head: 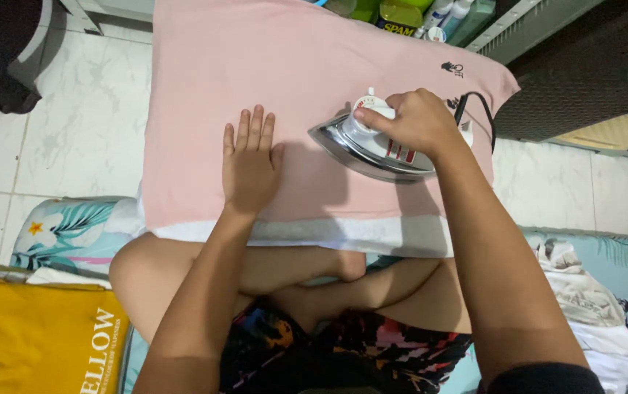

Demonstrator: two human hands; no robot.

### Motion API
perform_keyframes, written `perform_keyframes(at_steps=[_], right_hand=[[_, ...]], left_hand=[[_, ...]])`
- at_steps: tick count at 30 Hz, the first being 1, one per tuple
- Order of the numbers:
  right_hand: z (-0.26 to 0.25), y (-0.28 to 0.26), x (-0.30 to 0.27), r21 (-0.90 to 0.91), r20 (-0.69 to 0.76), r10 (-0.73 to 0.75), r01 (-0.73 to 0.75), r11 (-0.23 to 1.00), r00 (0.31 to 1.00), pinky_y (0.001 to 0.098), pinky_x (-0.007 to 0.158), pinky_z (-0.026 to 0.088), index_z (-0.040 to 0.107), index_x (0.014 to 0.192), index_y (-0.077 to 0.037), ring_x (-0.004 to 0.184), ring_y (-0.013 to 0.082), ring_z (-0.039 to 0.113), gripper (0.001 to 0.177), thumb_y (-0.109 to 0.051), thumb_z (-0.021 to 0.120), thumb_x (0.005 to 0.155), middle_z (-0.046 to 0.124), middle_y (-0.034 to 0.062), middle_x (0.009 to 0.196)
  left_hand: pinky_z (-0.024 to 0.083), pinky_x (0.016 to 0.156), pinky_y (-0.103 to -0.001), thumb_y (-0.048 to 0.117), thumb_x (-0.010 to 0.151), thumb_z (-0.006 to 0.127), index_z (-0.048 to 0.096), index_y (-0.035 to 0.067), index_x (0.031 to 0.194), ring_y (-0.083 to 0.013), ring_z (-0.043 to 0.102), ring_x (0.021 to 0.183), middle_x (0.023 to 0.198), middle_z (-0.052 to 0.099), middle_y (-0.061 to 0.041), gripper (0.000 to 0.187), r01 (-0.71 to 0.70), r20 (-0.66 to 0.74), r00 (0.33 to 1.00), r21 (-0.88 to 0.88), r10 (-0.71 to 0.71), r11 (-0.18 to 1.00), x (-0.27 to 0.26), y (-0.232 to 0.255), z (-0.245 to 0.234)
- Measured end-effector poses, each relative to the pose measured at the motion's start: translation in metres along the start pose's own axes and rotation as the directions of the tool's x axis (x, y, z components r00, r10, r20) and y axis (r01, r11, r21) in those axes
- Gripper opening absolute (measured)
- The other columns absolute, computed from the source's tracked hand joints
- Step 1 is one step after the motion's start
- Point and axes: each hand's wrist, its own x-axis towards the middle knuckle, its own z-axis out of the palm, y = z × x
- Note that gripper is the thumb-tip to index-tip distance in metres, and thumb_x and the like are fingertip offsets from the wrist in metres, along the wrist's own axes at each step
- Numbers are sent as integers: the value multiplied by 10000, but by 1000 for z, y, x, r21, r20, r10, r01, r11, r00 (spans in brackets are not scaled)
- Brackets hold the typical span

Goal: The recorder irons a pink t-shirt on a flat surface while sitting on the floor.

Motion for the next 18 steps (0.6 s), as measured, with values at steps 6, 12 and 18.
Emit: perform_keyframes(at_steps=[6,12,18], right_hand=[[7,8,-11,-43,70,-135,138,989,988,426,621,540,813,873,-67,632,317,706,746,-787,653,760,694,155,610],[6,1,-28,-28,122,-158,162,986,980,382,614,531,839,893,-172,605,252,713,655,-779,657,727,703,92,581],[8,1,-42,-49,131,-215,223,973,968,386,619,523,838,892,-202,600,248,702,612,-766,646,750,692,79,563]], left_hand=[[180,1267,-513,328,1101,437,474,56,1561,-304,321,1541,1651,392,-140,536,-35,-61,998,-17,33,999,-5,1,-7],[171,1252,-521,334,1096,439,470,61,1555,-306,316,1529,1646,386,-138,535,-32,-72,997,-23,30,999,-2,-2,7],[127,1273,-504,373,1109,384,404,89,1595,-277,242,1561,1683,310,-112,563,-8,-2,1000,3,8,1000,-5,-4,9]])
